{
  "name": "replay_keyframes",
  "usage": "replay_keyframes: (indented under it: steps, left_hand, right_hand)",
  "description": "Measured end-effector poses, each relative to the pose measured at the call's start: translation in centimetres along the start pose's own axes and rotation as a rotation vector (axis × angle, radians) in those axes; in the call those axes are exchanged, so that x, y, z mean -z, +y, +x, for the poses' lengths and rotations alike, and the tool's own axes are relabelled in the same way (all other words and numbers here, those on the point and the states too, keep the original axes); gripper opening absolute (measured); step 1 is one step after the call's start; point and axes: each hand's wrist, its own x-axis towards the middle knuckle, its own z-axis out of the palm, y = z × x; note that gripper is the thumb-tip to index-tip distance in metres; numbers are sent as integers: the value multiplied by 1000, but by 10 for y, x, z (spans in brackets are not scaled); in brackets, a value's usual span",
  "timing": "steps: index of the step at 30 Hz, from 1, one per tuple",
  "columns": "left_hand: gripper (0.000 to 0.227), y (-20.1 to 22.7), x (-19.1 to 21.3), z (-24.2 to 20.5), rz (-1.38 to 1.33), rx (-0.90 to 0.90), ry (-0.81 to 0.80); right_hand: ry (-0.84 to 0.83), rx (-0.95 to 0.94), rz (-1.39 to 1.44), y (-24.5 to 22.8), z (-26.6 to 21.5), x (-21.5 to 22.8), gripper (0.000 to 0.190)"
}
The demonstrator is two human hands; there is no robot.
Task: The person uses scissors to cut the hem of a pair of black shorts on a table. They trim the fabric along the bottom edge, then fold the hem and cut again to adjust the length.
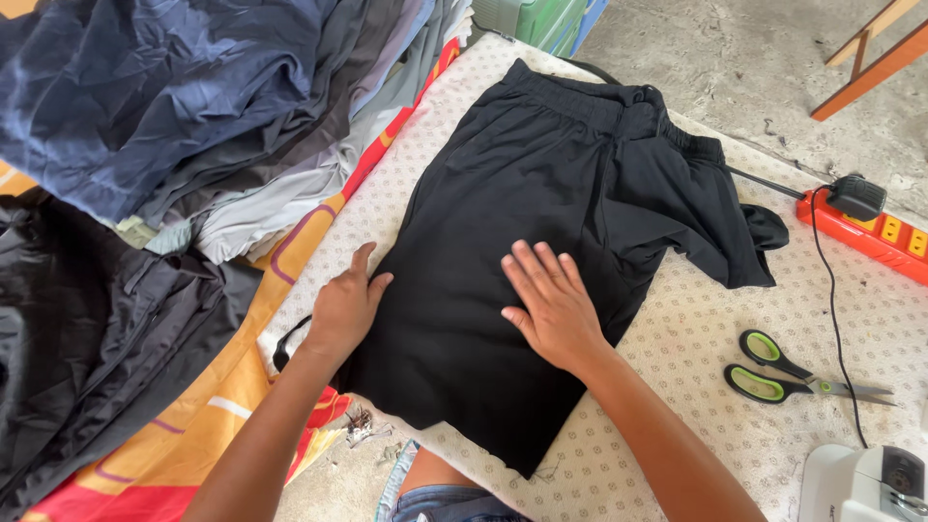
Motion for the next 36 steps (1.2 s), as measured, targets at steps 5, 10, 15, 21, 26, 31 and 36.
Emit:
replay_keyframes:
  steps: [5, 10, 15, 21, 26, 31, 36]
  left_hand:
    - [66, 5, -3, -16, -7, 35, -1]
    - [69, 6, 9, -20, -89, 74, -36]
    - [74, 9, 22, -44, -105, 111, -82]
    - [54, 7, 21, -43, -140, 74, 84]
    - [30, 13, -11, 52, -58, 107, 7]
    - [43, 31, -47, 95, 48, -70, 277]
    - [35, 20, -50, 100, -97, 56, 195]
  right_hand:
    - [-67, 122, 54, -29, -4, 5, 69]
    - [-141, 269, 109, -67, -6, 2, 73]
    - [-187, 434, 283, -113, -21, 6, 73]
    - [-346, 240, 197, -88, 31, 6, 68]
    - [-120, 133, 32, -59, 53, -12, 75]
    - [-186, 102, 73, -74, 28, -16, 80]
    - [-155, 143, 135, -82, 6, -2, 75]
